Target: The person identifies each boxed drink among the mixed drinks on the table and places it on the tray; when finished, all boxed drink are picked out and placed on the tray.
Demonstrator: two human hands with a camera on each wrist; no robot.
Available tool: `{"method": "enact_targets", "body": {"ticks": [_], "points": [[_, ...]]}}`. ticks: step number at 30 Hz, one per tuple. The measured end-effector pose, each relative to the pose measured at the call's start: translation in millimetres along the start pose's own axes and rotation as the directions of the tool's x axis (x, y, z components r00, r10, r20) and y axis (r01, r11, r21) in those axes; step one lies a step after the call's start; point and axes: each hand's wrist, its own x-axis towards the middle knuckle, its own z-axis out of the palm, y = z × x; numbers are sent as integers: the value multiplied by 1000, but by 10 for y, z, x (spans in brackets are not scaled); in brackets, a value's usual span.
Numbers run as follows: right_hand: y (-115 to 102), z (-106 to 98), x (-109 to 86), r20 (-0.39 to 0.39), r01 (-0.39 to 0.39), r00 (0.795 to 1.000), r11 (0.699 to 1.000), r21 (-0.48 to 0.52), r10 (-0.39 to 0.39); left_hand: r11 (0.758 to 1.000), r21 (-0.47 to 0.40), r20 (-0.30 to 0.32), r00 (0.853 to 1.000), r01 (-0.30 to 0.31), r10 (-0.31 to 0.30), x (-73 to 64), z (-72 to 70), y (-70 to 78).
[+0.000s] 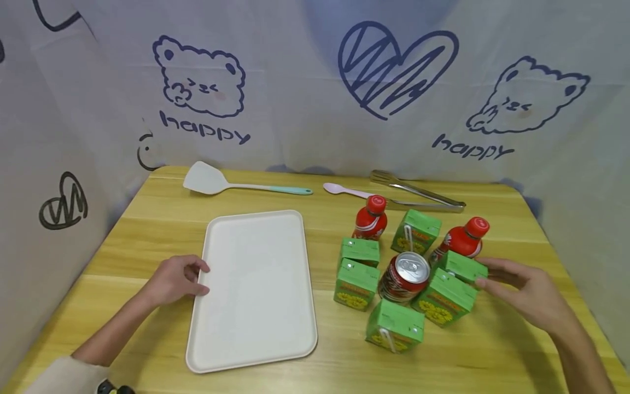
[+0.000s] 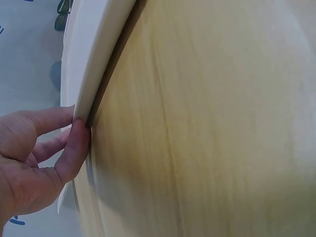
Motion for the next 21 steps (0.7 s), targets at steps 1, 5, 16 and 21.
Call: {"method": "enact_targets", "body": {"ticks": [1,5,16,21], "points": [[6,6,-1,3,2,1000,1000,8,-2,1000,3,0,1000,3,-3,-3,2,4],[33,36,-1,18,16,1000,999,49,-16,1000,17,2,1000,3,-3,-15,9,11],[84,219,-54,-117,99,990,974,204,-76,999,44,-5,1000,-6,6,-16,9,22],[78,275,-80,-150,85,988,957,276,-44,999,50,-2,1000,-4,4,-10,-2,31]]}}
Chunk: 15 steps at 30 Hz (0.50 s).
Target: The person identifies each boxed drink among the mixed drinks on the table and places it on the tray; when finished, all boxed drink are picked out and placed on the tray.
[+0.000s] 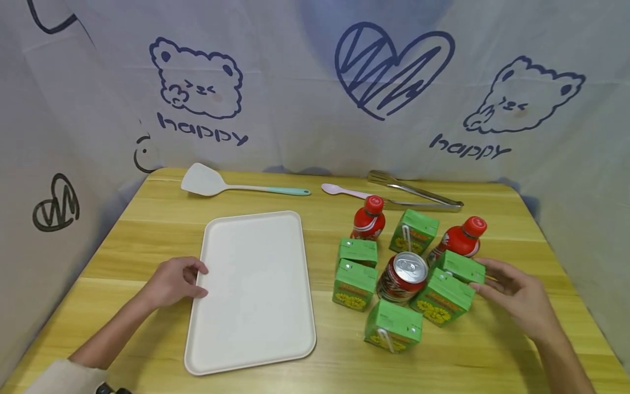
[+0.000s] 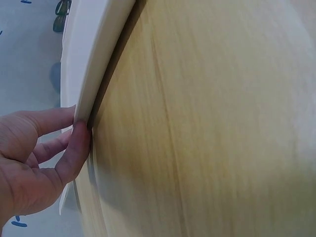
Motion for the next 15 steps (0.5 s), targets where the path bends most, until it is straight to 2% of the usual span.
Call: {"method": "enact_targets", "body": {"ticks": [5,12,15], "points": [[-7,11,-16,7,-23,1000,993,113,22,1000,2,-1,1000,0,0,1,0,7],[-93,-14,-9,-2,-81,997,997,-8,81,1000,4,4,1000,1,-1,1,4,8],[-149,-46,3,-6,-95,995,995,3,95,1000,4,3,1000,4,-4,5,3,9]]}}
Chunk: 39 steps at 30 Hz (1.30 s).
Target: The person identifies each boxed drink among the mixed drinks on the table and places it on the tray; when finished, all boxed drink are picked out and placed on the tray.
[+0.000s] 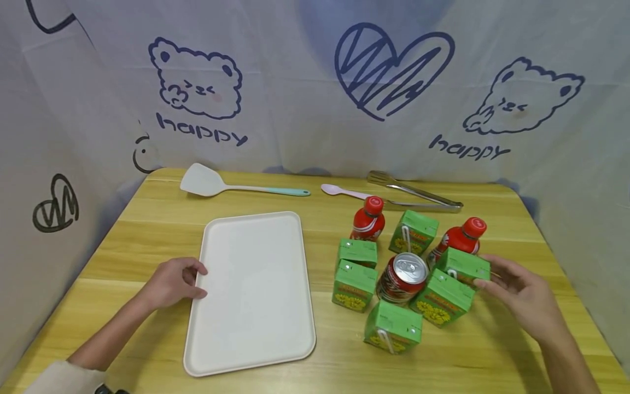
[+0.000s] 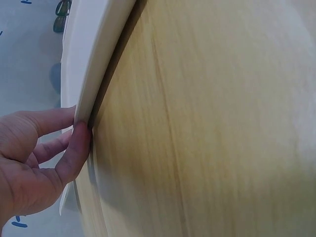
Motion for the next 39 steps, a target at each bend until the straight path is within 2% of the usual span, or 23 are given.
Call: {"method": "enact_targets", "body": {"ticks": [3,7,10,17,19,26,32,34,39], "points": [[-64,-33,6,-9,24,1000,999,31,-24,1000,2,-2,1000,3,-3,1,-1,2],[-177,-72,27,-29,94,995,992,86,-92,1000,11,-3,1000,5,-5,3,-1,-4],[-272,-102,46,-46,139,990,986,91,-136,1000,18,-3,1000,3,-3,5,-2,-11],[-500,-154,72,-88,168,981,985,-40,-171,1000,15,-3,1000,-1,1,6,-3,-9],[-558,-170,81,-96,176,979,984,-30,-178,1000,13,-2,1000,0,0,6,-2,-5],[-808,-182,111,-128,207,968,975,-85,-216,1000,20,0,1000,-2,2,4,-6,4],[-1080,-117,136,-149,187,970,981,-48,-192,999,29,-3,1000,-13,13,3,-12,5],[-1182,-69,139,-147,179,971,982,-67,-187,999,31,-3,1000,-16,16,2,-11,8],[-1417,93,153,-90,224,972,972,72,-217,999,34,-6,1000,-21,21,-2,-8,12]]}}
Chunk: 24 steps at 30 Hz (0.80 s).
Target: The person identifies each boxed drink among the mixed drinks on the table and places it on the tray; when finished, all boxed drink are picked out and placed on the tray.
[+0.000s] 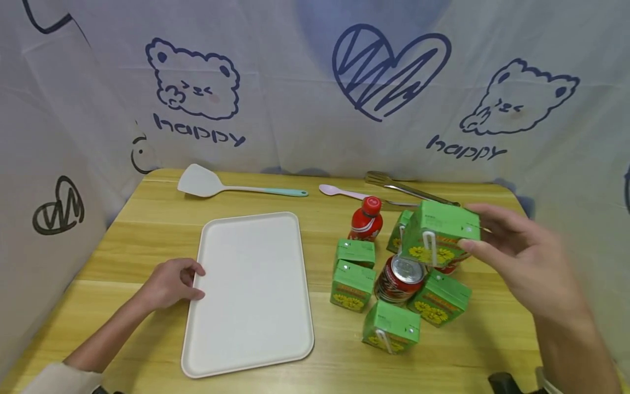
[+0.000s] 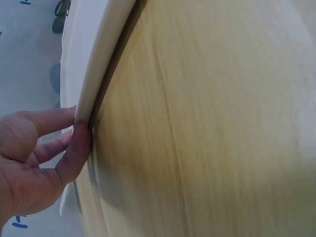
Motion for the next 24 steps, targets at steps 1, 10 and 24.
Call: {"method": "enact_targets", "body": {"ticks": [1,10,24], "points": [[-41,46,9,20,2,1000,1000,23,-3,1000,0,0,1000,-1,1,1,-1,-2],[-340,566,82,196,-8,980,982,187,-29,1000,-1,4,1000,6,-6,10,-7,-12],[-515,1579,65,373,-131,928,918,374,-20,1000,-1,11,1000,14,-14,14,3,-14]]}}
